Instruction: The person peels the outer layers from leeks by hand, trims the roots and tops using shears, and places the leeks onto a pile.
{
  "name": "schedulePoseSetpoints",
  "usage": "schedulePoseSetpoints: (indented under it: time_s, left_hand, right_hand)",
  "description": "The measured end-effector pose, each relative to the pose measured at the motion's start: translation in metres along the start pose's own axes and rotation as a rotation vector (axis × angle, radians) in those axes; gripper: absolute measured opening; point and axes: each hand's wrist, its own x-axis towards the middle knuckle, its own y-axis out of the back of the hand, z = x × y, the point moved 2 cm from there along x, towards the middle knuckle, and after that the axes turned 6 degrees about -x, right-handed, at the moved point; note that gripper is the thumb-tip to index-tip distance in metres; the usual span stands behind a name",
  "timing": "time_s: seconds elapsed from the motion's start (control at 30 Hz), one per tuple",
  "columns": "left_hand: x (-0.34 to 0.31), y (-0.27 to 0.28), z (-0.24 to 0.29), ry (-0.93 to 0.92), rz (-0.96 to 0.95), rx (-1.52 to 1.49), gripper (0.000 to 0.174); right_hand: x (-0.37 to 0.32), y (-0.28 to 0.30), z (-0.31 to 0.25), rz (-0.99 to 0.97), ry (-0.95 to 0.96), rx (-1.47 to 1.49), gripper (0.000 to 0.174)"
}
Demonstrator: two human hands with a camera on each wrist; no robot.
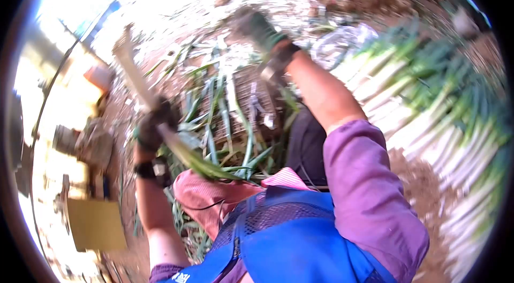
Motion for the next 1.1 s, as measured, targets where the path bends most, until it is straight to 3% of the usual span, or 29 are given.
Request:
schedulePoseSetpoints:
  time_s: [0.03, 0.07, 0.1, 0.13, 0.17, 0.2, 0.27, 0.4, 0.47, 0.53, 0.6, 0.67, 0.73, 0.77, 0.8, 0.87, 0.93, 0.97, 1.0, 1.03, 1.07, 1.1]
  left_hand:
    - [0.002, 0.005, 0.0, -0.045, 0.008, -0.009, 0.037]
    - [0.007, -0.007, 0.006, 0.002, 0.162, 0.056, 0.033]
    - [0.015, -0.004, 0.004, 0.021, 0.147, 0.047, 0.032]
    - [0.019, -0.006, 0.004, 0.013, 0.134, 0.0, 0.028]
    - [0.026, -0.002, -0.002, 0.017, 0.142, 0.11, 0.027]
    - [0.023, -0.015, -0.007, -0.074, 0.118, 0.174, 0.027]
    - [0.038, -0.034, -0.026, -0.062, 0.05, 0.208, 0.026]
    - [0.06, -0.086, -0.084, 0.128, -0.14, 0.113, 0.024]
    - [0.065, -0.114, -0.112, 0.261, -0.236, 0.03, 0.023]
    - [0.068, -0.145, -0.131, 0.322, -0.381, 0.14, 0.022]
    - [0.069, -0.172, -0.132, 0.222, -0.586, 0.537, 0.027]
    - [0.078, -0.183, -0.146, 0.212, -0.572, 0.515, 0.029]
    - [0.096, -0.189, -0.144, 0.24, -0.504, 0.514, 0.035]
    - [0.091, -0.224, -0.116, 0.092, -0.552, 0.77, 0.044]
    - [0.077, -0.261, -0.088, -0.158, -0.505, 0.84, 0.052]
    - [0.089, -0.271, -0.079, -0.41, -0.433, 0.772, 0.045]
    - [0.096, -0.274, -0.06, -0.67, -0.275, 0.908, 0.046]
    - [0.104, -0.268, -0.054, -0.648, -0.253, 0.871, 0.045]
    - [0.107, -0.263, -0.053, -0.542, -0.172, 0.765, 0.041]
    - [0.113, -0.256, -0.054, -0.512, -0.17, 0.628, 0.04]
    - [0.121, -0.246, -0.056, -0.48, -0.169, 0.492, 0.038]
    - [0.13, -0.232, -0.06, -0.445, -0.153, 0.49, 0.038]
  right_hand:
    - [-0.018, 0.031, -0.026, -0.283, 0.057, 0.776, 0.007]
    - [-0.038, 0.051, -0.062, -0.667, 0.081, 1.334, 0.014]
    - [-0.049, 0.082, -0.099, -0.983, 0.182, 1.432, 0.023]
    - [-0.041, 0.134, -0.124, -0.743, 0.591, 0.808, 0.034]
    - [-0.046, 0.154, -0.13, -0.622, 0.464, 0.826, 0.038]
    - [-0.038, 0.175, -0.14, -0.277, 0.479, 0.879, 0.033]
    - [-0.02, 0.171, -0.153, 0.25, 0.591, 0.555, 0.029]
    - [-0.041, 0.181, -0.143, -0.527, 0.466, -0.023, 0.021]
    - [-0.055, 0.197, -0.098, -0.849, 0.643, -0.001, 0.034]
    - [-0.076, 0.21, -0.078, -0.925, 0.689, -0.068, 0.027]
    - [-0.102, 0.21, -0.064, -0.887, 0.657, -0.036, 0.024]
    - [-0.116, 0.22, -0.045, -0.95, 0.61, -0.055, 0.022]
    - [-0.119, 0.236, -0.013, -0.839, 0.533, -0.001, 0.015]
    - [-0.122, 0.244, 0.01, -0.672, 0.516, 0.001, 0.013]
    - [-0.125, 0.257, 0.036, -0.503, 0.498, 0.002, 0.013]
    - [-0.133, 0.287, 0.096, -0.793, 0.059, -0.063, 0.02]
    - [-0.161, 0.361, 0.155, -0.533, -0.102, -0.034, 0.022]
    - [-0.183, 0.389, 0.191, -0.345, -0.156, 0.02, 0.028]
    - [-0.195, 0.43, 0.207, -0.479, -0.477, -0.065, 0.034]
    - [-0.232, 0.465, 0.234, -0.246, -0.418, -0.097, 0.036]
    - [-0.257, 0.497, 0.248, -0.283, -0.763, -0.121, 0.042]
    - [-0.287, 0.526, 0.252, -0.19, -0.934, -0.219, 0.046]
